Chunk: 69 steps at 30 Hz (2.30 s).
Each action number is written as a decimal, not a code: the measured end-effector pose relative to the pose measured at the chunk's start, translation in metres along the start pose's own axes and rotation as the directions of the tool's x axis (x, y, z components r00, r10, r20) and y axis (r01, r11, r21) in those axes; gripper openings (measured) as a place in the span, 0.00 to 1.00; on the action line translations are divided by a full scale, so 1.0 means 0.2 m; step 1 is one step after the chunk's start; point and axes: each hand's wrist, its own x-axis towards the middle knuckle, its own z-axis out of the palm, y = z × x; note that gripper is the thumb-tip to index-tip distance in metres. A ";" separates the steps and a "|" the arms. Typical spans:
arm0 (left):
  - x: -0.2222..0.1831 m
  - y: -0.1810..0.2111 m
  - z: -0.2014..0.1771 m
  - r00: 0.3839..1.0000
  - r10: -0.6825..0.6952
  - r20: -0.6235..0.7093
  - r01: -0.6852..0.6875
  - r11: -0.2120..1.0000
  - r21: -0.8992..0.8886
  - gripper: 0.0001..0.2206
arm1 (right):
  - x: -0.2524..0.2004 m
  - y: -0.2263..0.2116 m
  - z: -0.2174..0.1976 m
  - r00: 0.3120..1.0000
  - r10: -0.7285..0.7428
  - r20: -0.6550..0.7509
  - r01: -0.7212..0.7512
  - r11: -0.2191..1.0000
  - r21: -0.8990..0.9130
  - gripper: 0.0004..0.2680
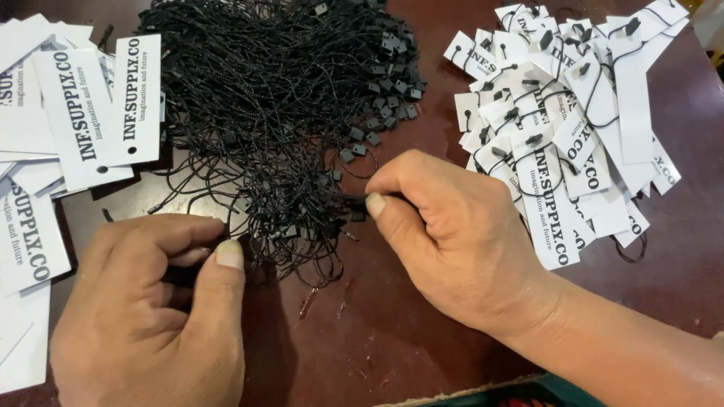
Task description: Attaching brand tags to plastic fastener strings by threading them through holes and snapping the ends together.
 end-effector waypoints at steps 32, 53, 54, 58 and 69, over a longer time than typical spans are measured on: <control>-0.01 0.01 0.00 0.999 0.018 -0.033 -0.019 0.999 -0.050 0.04 | 0.00 -0.01 0.00 0.987 -0.152 -0.049 0.156 0.984 0.082 0.07; -0.01 -0.01 0.00 0.995 0.085 -0.043 -0.088 0.994 -0.058 0.04 | 0.01 -0.02 0.00 0.957 -0.268 -0.107 0.273 0.962 0.029 0.05; -0.01 -0.01 -0.01 0.996 0.081 -0.047 -0.084 0.995 -0.057 0.04 | 0.00 -0.01 0.00 0.956 -0.273 -0.103 0.277 0.960 0.032 0.05; -0.02 0.01 -0.01 0.958 0.274 -0.082 -0.275 0.961 -0.009 0.03 | -0.02 0.01 0.01 0.959 -0.242 -0.149 0.242 0.970 -0.016 0.04; -0.02 -0.03 -0.02 0.888 0.458 -0.043 -0.458 0.889 0.014 0.07 | -0.03 -0.03 0.01 0.980 -0.147 -0.136 0.144 0.989 -0.036 0.02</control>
